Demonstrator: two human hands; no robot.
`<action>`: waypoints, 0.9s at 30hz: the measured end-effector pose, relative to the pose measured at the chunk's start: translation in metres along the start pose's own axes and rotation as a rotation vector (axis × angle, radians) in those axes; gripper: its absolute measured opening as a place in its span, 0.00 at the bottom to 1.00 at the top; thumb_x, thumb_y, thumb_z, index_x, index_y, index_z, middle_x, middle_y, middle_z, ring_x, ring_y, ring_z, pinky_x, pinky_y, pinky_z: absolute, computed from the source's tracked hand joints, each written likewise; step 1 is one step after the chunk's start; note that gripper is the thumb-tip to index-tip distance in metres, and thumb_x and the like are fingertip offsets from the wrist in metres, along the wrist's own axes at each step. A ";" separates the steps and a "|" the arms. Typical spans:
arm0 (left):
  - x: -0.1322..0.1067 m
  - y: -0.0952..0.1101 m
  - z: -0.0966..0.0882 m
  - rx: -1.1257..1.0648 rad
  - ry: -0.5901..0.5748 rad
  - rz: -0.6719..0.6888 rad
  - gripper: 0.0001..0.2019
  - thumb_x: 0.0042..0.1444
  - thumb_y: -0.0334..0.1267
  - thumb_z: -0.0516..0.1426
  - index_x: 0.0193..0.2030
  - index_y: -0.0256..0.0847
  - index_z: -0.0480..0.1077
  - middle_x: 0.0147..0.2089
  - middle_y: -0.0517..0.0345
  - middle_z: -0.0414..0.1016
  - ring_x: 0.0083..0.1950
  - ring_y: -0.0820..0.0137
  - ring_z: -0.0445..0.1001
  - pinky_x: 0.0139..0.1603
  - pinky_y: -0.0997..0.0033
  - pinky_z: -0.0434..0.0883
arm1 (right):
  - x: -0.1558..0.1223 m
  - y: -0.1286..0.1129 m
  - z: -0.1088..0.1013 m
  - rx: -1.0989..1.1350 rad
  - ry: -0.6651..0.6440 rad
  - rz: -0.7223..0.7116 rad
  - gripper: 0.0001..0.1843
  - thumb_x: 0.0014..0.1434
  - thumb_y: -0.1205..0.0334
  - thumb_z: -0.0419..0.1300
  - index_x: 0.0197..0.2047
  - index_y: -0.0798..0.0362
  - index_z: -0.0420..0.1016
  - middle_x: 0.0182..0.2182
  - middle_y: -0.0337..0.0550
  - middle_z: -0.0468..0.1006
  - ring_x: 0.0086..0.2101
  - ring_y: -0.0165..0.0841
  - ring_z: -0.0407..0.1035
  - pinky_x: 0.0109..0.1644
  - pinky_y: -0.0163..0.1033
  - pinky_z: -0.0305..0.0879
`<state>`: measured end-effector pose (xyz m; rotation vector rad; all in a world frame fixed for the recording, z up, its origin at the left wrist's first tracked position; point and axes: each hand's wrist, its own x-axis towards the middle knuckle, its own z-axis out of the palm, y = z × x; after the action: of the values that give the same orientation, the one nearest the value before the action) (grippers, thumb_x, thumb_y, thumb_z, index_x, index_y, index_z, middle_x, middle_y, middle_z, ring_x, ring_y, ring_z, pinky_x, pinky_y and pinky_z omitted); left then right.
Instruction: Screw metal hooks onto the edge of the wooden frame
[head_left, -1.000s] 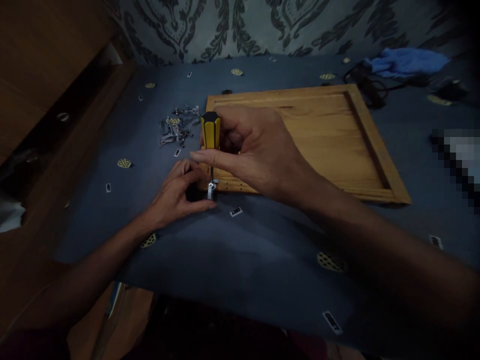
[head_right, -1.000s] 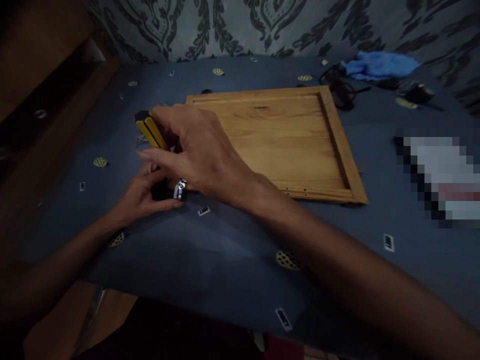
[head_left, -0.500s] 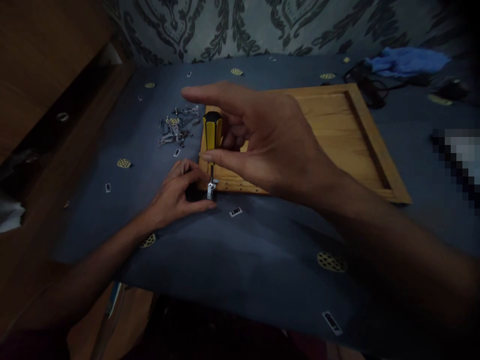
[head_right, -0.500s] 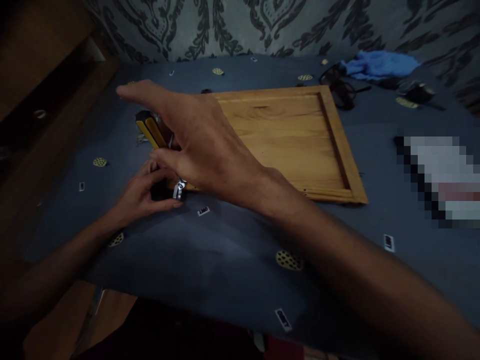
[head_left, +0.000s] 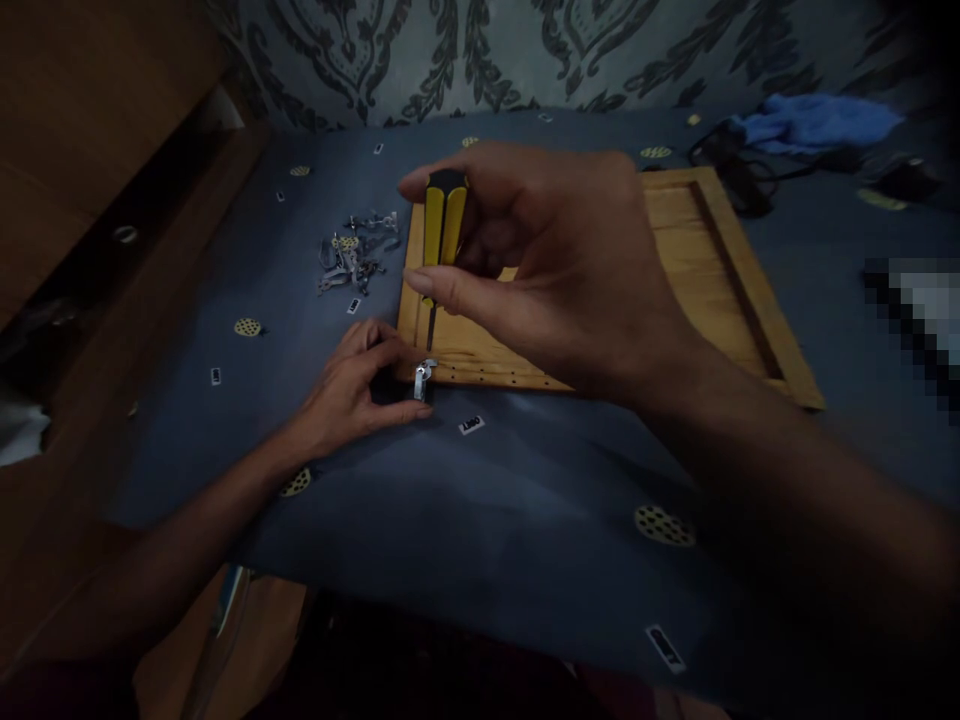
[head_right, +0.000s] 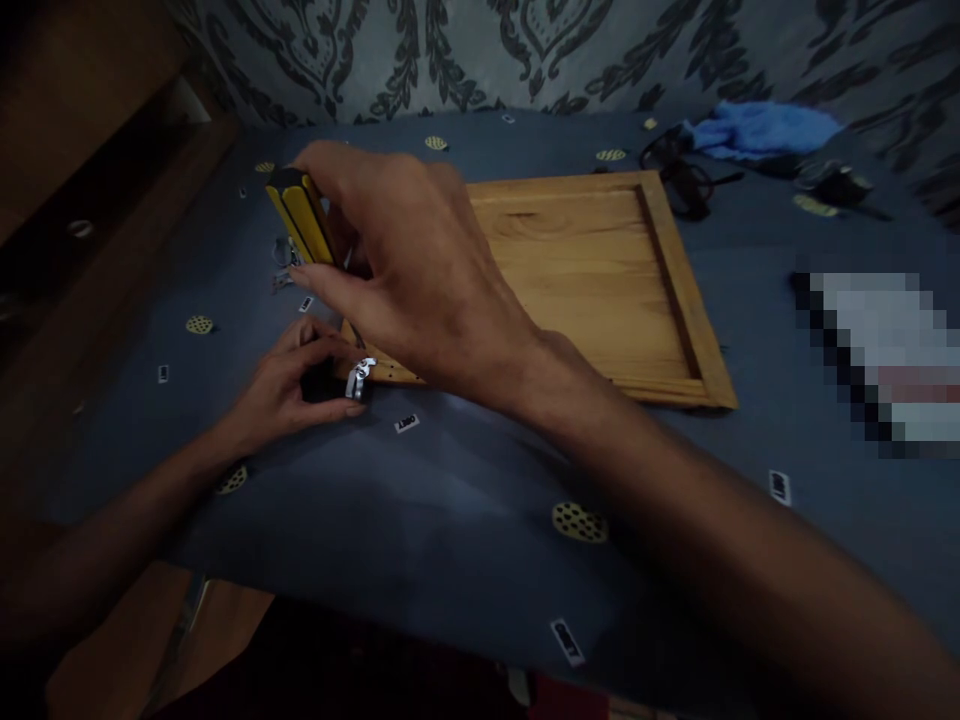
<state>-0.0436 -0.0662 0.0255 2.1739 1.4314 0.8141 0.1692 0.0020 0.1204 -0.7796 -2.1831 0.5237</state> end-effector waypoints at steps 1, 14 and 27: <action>0.000 0.000 0.000 0.001 0.002 0.004 0.20 0.56 0.52 0.70 0.51 0.44 0.78 0.45 0.55 0.72 0.49 0.60 0.70 0.54 0.59 0.70 | 0.000 0.000 0.001 -0.002 -0.011 0.021 0.07 0.62 0.59 0.70 0.41 0.50 0.79 0.36 0.42 0.82 0.37 0.40 0.79 0.41 0.44 0.73; -0.001 -0.002 0.002 0.014 0.020 0.027 0.20 0.56 0.54 0.69 0.48 0.44 0.76 0.47 0.55 0.74 0.51 0.60 0.71 0.53 0.61 0.71 | -0.001 0.002 0.012 0.062 -0.078 0.083 0.05 0.61 0.63 0.68 0.37 0.50 0.76 0.35 0.43 0.82 0.34 0.38 0.76 0.38 0.43 0.70; 0.000 -0.001 0.001 0.007 0.010 0.021 0.20 0.56 0.54 0.69 0.48 0.44 0.76 0.47 0.53 0.74 0.51 0.59 0.72 0.54 0.58 0.71 | -0.001 0.005 0.013 0.043 -0.099 0.064 0.05 0.61 0.61 0.69 0.39 0.49 0.77 0.34 0.42 0.82 0.34 0.39 0.77 0.41 0.44 0.71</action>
<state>-0.0437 -0.0658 0.0236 2.1965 1.4211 0.8292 0.1617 0.0032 0.1091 -0.8175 -2.2357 0.6521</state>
